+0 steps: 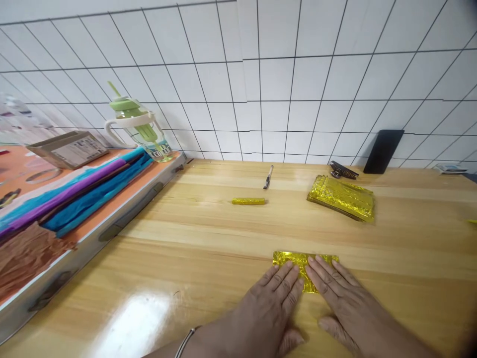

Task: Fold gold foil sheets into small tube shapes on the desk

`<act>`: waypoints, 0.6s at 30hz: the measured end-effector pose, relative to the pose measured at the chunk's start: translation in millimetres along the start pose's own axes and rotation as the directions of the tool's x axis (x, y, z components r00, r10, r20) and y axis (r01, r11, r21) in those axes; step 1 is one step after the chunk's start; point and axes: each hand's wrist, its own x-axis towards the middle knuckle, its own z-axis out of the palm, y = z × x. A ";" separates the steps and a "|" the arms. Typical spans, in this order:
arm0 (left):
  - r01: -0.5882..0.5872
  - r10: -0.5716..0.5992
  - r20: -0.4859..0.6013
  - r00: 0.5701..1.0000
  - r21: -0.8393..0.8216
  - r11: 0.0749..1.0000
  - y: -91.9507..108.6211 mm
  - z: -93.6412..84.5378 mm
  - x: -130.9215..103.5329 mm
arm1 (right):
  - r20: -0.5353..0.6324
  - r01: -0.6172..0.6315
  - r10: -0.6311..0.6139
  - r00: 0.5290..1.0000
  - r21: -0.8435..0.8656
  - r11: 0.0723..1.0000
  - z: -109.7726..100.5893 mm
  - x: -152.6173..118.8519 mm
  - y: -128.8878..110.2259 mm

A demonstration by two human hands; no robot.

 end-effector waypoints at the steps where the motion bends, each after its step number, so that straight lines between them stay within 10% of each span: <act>1: 0.001 -0.001 -0.006 1.000 0.000 1.000 -0.8 0.9 0.4 | -0.001 -0.003 0.003 1.000 0.003 1.000 0.8 -0.1 -0.1; 18: 0.086 -0.086 0.007 0.996 -0.087 0.992 -7.6 -10.5 -6.4 | -0.069 0.014 -0.020 0.997 -0.085 0.996 4.5 -8.1 13.4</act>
